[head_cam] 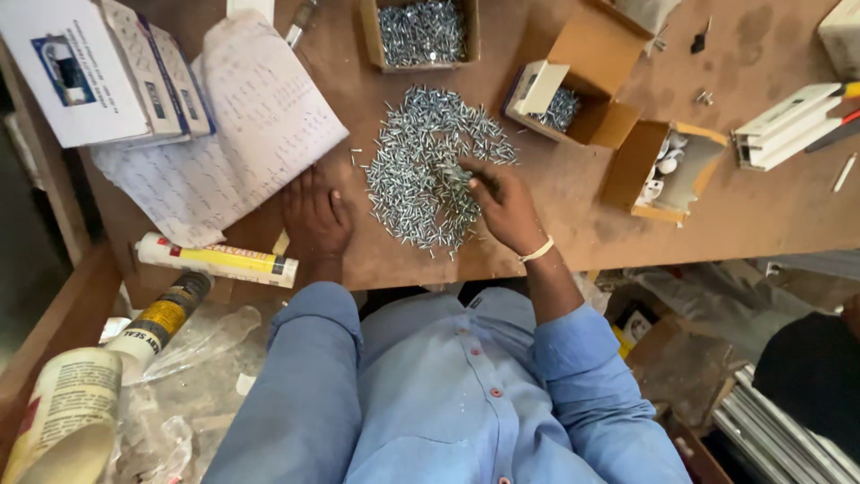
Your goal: The person repeatedly picks small metal fasteners from a pile on a workbench and places them into a small cardboard box. The hands move fasteners in small handfuls from the central pile into the box throughout the clip.
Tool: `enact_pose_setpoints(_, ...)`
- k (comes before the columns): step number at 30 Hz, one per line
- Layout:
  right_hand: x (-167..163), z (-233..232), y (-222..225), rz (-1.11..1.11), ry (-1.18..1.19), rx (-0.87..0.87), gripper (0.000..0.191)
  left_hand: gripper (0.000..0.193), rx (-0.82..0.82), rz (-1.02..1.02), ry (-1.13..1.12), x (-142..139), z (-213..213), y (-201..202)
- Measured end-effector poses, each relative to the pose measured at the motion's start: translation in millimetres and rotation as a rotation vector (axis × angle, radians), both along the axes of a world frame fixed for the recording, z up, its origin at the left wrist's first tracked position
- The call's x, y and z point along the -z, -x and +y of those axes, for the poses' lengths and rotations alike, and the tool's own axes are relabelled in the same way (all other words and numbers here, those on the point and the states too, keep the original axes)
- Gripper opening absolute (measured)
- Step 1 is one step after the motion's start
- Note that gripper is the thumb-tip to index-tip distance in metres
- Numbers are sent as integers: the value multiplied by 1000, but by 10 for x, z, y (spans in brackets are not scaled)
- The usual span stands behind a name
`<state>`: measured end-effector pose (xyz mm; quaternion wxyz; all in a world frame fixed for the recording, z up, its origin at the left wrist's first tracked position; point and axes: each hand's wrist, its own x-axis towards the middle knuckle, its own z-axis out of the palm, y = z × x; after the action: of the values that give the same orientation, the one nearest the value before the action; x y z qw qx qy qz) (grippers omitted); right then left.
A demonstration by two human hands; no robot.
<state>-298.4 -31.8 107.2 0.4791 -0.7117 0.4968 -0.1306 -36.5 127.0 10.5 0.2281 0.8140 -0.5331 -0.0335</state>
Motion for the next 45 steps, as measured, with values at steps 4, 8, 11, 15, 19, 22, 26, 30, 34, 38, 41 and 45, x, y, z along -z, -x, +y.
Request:
enact_pose_setpoints(4,61,-83,184,165,272,158,25,48,-14,-6,-2,100,35,21)
enact_pose_setpoints(8,97,-30,388,282,152,171,32,48,-14,-8,-6,152,75,25)
enact_pose_setpoints(11,178,259,402,337,231,-14,47,48,-11,-3,-26,168,57,11)
enact_pose_setpoints(15,401,555,205,434,182,-21,71,47,-11,-2,32,189,8,10)
enact_pose_setpoints(19,451,534,102,421,234,84,47,48,2,-17,-8,225,11,51)
enact_pose_setpoints(22,329,405,131,379,427,20,40,48,-6,-29,-10,246,21,85)
enact_pose_setpoints(26,235,270,136,299,502,-294,50,46,-9,-35,-7,254,29,118)
enact_pose_setpoints(30,347,192,199,305,424,-310,28,47,-4,-50,-12,270,29,142)
enact_pose_setpoints(34,448,105,535,62,98,-50,17,43,-17,-83,-29,300,36,170)
enact_pose_setpoints(38,499,43,815,-581,-694,445,21,43,-6,-79,6,315,33,185)
enact_pose_setpoints(41,495,58,859,-1023,-975,463,25,44,3,-89,10,304,32,201)
enact_pose_setpoints(45,334,39,815,-814,-942,493,30,46,11,-72,4,303,40,230)
